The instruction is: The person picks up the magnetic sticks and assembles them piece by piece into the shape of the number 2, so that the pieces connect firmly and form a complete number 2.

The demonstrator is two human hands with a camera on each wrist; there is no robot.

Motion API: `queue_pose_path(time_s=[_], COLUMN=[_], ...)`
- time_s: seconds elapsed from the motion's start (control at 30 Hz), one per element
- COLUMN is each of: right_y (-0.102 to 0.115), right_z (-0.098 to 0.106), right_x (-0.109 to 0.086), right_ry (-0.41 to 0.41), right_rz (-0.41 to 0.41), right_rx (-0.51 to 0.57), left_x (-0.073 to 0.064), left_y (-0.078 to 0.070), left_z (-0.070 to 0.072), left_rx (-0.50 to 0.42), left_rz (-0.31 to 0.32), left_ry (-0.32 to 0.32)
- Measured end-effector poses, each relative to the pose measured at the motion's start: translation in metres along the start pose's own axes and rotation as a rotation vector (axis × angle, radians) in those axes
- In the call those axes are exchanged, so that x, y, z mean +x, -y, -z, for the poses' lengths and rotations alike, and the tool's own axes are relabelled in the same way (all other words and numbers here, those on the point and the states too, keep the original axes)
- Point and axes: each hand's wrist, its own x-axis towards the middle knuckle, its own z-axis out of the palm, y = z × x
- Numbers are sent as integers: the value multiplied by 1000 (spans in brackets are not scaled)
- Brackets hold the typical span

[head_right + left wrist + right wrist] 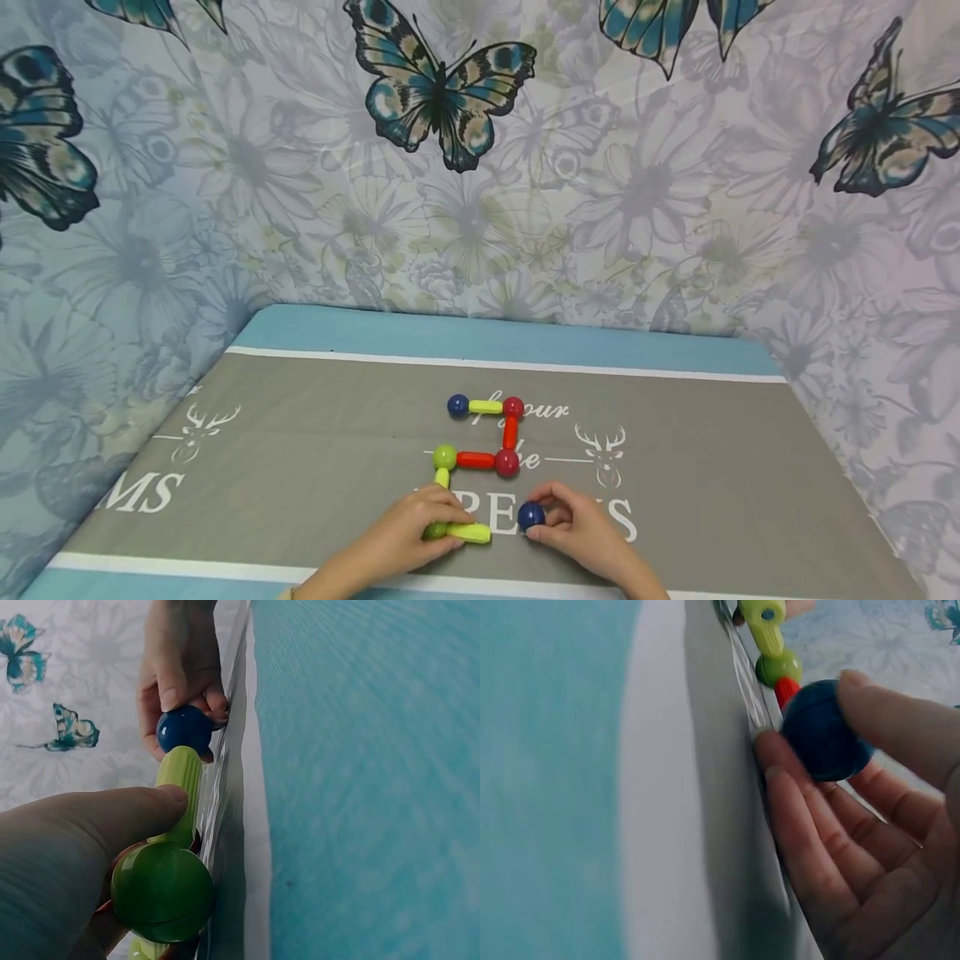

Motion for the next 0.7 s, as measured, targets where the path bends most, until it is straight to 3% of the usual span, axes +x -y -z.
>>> queue_pose_path(time_s=[0.33, 0.7], right_y=[3, 1], right_z=[-12, -28], right_x=[4, 4], right_ry=[-3, -7], right_rz=[-15, 49], right_rx=[-88, -96], left_x=[1, 1], left_y=[-1, -3], left_z=[1, 1], left_rx=[-21, -28], left_rz=[46, 64], left_ry=[15, 24])
